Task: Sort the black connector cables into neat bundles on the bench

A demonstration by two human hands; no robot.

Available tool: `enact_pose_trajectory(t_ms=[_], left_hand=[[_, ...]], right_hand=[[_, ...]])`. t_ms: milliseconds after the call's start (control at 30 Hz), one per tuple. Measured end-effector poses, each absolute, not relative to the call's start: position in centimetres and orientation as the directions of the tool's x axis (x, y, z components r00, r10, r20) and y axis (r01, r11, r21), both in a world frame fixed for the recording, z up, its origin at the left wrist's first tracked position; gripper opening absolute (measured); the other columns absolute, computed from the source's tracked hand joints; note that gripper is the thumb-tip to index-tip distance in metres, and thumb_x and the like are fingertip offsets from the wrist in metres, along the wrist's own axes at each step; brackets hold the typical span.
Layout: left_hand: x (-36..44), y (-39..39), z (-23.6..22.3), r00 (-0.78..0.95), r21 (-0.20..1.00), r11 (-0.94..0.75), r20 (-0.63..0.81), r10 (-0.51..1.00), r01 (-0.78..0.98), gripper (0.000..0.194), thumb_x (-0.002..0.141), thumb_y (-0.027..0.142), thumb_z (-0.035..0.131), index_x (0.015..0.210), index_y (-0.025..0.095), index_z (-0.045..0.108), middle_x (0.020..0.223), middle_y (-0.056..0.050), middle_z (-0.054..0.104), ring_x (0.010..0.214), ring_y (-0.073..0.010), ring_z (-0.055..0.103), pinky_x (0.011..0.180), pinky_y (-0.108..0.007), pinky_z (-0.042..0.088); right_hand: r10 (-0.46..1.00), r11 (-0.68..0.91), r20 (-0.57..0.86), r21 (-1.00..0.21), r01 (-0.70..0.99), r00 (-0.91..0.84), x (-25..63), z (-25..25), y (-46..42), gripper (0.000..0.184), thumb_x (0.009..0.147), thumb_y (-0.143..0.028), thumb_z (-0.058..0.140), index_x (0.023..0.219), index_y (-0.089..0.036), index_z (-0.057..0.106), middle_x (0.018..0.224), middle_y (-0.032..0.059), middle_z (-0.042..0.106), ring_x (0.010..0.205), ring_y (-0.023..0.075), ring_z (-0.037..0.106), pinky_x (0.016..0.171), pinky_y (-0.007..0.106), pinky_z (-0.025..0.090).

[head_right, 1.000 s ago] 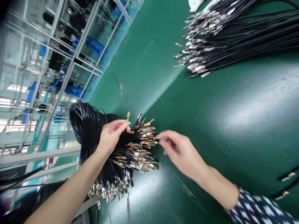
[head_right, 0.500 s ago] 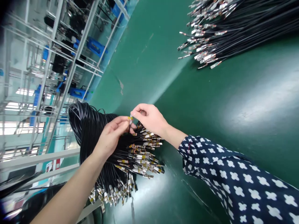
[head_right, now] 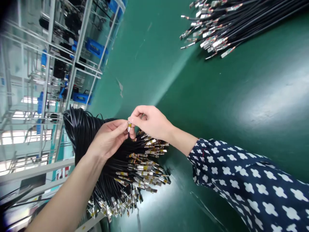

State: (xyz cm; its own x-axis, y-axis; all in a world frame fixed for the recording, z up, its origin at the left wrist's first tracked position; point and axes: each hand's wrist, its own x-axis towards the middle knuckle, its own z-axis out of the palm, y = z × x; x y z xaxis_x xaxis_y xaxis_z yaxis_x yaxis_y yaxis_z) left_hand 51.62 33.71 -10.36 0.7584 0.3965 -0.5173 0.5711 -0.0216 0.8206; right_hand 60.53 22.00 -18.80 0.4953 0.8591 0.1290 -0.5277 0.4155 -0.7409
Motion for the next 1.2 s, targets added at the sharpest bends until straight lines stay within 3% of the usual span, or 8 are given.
enact_pose_trajectory(t_ms=[133, 300, 567, 767, 1033, 1200], left_hand=[[51.6, 33.3, -10.6, 0.773, 0.829, -0.08, -0.475, 0.422, 0.553, 0.018, 0.079, 0.027, 0.07, 0.07, 0.011, 0.068, 0.063, -0.004, 0.064, 0.059, -0.014, 0.06, 0.058, -0.027, 0.051], [51.3, 32.9, -10.9, 0.799, 0.812, -0.247, -0.38, 0.465, 0.53, 0.018, 0.083, 0.028, 0.066, 0.072, 0.013, 0.066, 0.064, -0.003, 0.062, 0.061, -0.0136, 0.059, 0.061, -0.027, 0.051], [51.7, 31.8, -11.1, 0.821, 0.663, -0.546, -0.19, 0.538, 0.512, 0.017, 0.084, 0.024, 0.063, 0.07, 0.015, 0.062, 0.062, 0.001, 0.06, 0.056, -0.0093, 0.055, 0.056, -0.02, 0.045], [51.7, 31.9, -11.4, 0.824, 0.673, -0.539, -0.194, 0.532, 0.507, 0.017, 0.083, 0.025, 0.064, 0.07, 0.015, 0.063, 0.062, 0.0, 0.061, 0.056, -0.0086, 0.054, 0.055, -0.02, 0.044], [51.7, 31.8, -12.0, 0.78, 0.791, -0.356, -0.228, 0.582, 0.497, 0.016, 0.072, 0.024, 0.075, 0.069, 0.015, 0.063, 0.059, 0.003, 0.058, 0.053, -0.0073, 0.051, 0.052, -0.019, 0.043], [51.9, 31.9, -12.3, 0.759, 0.772, -0.357, -0.238, 0.606, 0.526, 0.02, 0.069, 0.023, 0.077, 0.064, 0.015, 0.059, 0.057, 0.004, 0.056, 0.053, -0.007, 0.05, 0.053, -0.019, 0.041]], right_hand=[[0.855, 0.368, 0.051, -0.76, -0.536, 0.516, 60.3, -18.7, 21.9, 0.03, 0.084, -0.038, 0.067, 0.07, -0.018, 0.05, 0.056, 0.0001, 0.065, 0.052, 0.0119, 0.063, 0.06, 0.028, 0.053], [0.824, 0.234, -0.069, -0.862, -0.449, 0.562, 60.4, -18.4, 21.9, 0.021, 0.086, -0.024, 0.061, 0.069, -0.017, 0.053, 0.057, 0.0004, 0.065, 0.056, 0.0108, 0.061, 0.062, 0.025, 0.05], [0.73, 0.043, -0.23, -0.924, -0.379, 0.644, 60.4, -18.3, 22.0, 0.025, 0.083, -0.025, 0.062, 0.061, -0.017, 0.053, 0.062, 0.001, 0.061, 0.056, 0.0099, 0.051, 0.056, 0.025, 0.041], [0.735, 0.016, -0.272, -0.909, -0.417, 0.621, 60.4, -18.3, 22.1, 0.024, 0.084, -0.026, 0.061, 0.063, -0.017, 0.053, 0.063, 0.0008, 0.06, 0.057, 0.0106, 0.05, 0.056, 0.025, 0.04], [0.735, 0.05, -0.204, -0.935, -0.351, 0.647, 60.3, -18.3, 22.1, 0.023, 0.084, -0.026, 0.061, 0.064, -0.017, 0.053, 0.064, 0.0003, 0.059, 0.06, 0.0109, 0.05, 0.06, 0.026, 0.041], [0.741, 0.039, -0.218, -0.93, -0.365, 0.635, 60.4, -18.5, 22.1, 0.024, 0.085, -0.024, 0.06, 0.064, -0.017, 0.052, 0.064, 0.0003, 0.058, 0.06, 0.011, 0.05, 0.059, 0.026, 0.041]])
